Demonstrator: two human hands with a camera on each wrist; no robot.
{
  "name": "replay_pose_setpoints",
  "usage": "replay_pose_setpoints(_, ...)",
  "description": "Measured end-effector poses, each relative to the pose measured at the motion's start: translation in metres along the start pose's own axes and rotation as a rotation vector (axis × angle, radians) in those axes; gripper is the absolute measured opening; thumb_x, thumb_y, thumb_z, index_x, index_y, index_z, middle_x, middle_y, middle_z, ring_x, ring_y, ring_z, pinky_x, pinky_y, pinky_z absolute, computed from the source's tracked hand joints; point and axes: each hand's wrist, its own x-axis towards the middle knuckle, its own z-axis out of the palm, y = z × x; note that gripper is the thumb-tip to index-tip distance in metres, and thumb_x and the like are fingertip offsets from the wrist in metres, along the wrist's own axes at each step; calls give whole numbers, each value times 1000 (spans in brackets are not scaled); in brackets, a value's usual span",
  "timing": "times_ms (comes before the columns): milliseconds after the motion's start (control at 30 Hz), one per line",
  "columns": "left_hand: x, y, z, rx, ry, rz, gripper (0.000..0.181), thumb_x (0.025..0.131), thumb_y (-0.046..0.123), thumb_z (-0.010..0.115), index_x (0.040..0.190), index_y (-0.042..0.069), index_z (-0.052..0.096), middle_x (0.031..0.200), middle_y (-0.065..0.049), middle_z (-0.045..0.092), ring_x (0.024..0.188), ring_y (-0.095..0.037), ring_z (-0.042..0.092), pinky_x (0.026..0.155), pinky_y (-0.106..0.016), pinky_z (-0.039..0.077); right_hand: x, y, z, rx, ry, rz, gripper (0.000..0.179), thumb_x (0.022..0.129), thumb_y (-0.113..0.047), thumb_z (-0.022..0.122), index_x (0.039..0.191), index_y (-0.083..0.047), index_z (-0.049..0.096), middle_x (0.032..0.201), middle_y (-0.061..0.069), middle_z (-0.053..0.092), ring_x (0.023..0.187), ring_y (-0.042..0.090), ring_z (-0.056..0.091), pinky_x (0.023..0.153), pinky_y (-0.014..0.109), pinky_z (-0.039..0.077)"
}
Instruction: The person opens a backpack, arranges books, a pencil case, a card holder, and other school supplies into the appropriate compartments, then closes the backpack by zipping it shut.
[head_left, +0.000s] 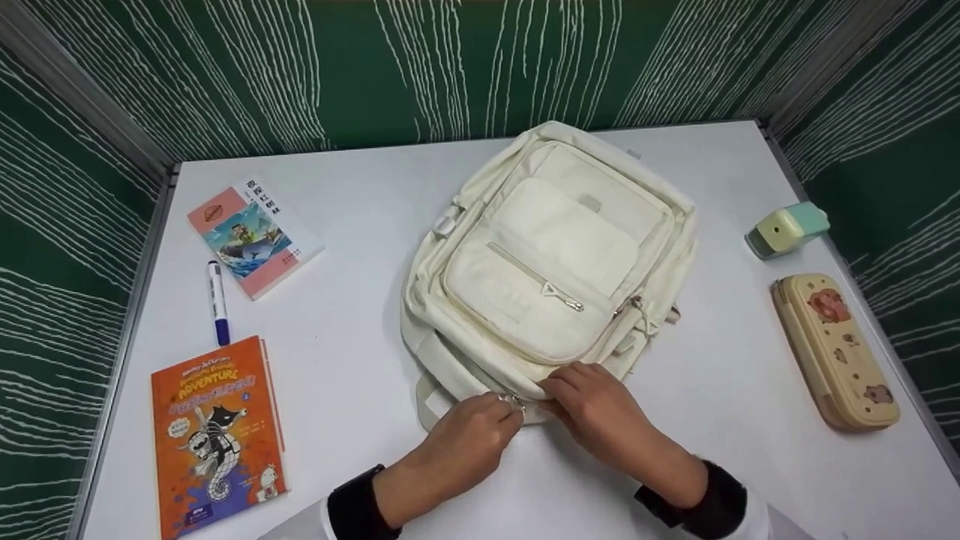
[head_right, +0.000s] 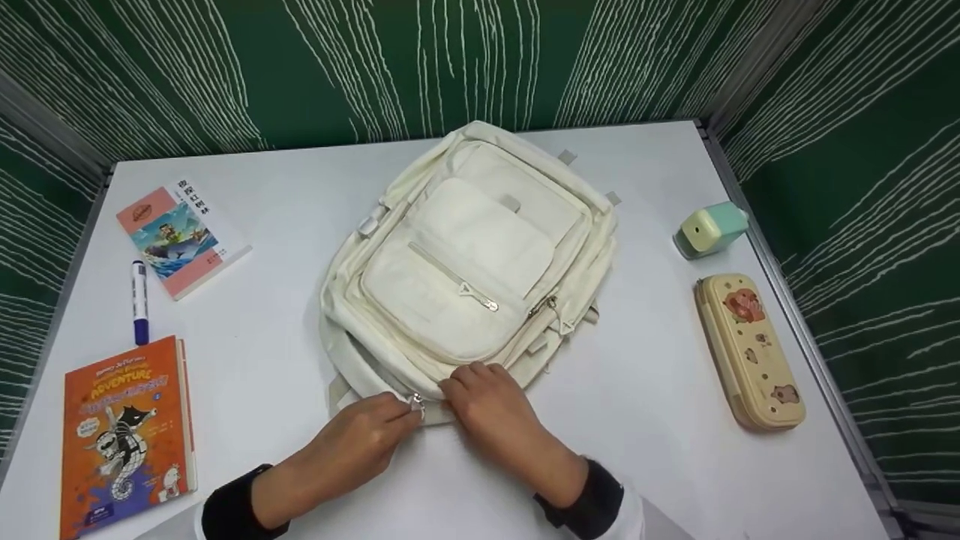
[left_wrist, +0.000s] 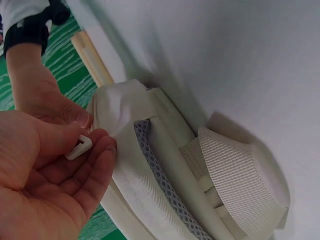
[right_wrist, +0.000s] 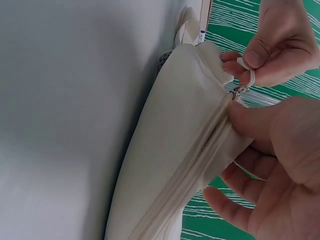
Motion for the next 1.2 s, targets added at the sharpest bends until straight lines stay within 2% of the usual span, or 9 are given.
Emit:
replay_pose_setpoints(200,-3,-3,-4,-35,-10,-91,15,77,-9,71,75,6,69,68,-1,58,63,-12,53,56,-23,43,-6,9,-6,28,22,-29,36,67,7,88,94,-10,72,91,-1,70,86,19,65,72,35,53)
replay_pose_setpoints(300,-4,-7,-6,-69,-9,-134,18,76,-12,68,72,6,67,64,-1,56,61,-12,51,54,-23,42,-10,13,-9,56,31,-43,37,65,10,88,92,-11,71,90,-2,70,86,18,66,72,35,54)
replay_pose_setpoints(567,-10,-19,-12,-48,61,-182,20,67,-12,67,67,7,62,63,-2,53,60,-15,51,56,-27,45,-18,23,-15,85,12,-86,39,65,11,86,92,-13,71,92,-5,70,85,18,66,71,35,55)
replay_pose_setpoints(767,-18,-27,-19,-42,102,-226,23,67,-17,66,65,5,59,61,-2,51,59,-15,49,53,-26,45,-22,31,-18,90,8,-122,31,71,5,85,90,-15,70,92,-5,70,85,18,67,72,35,55)
replay_pose_setpoints(1033,-26,-34,-28,-43,67,-294,22,68,-17,64,65,4,60,59,-2,48,57,-14,48,51,-27,44,-23,36,-21,90,1,-155,20,78,-2,81,87,-15,68,90,-5,71,82,17,66,71,36,53)
replay_pose_setpoints(1200,-28,-40,-36,-55,36,-359,23,73,-18,63,64,3,61,57,-3,49,56,-12,44,48,-26,42,-24,39,-24,76,-8,-163,17,78,-3,77,85,-15,68,88,-5,71,82,16,66,71,35,52)
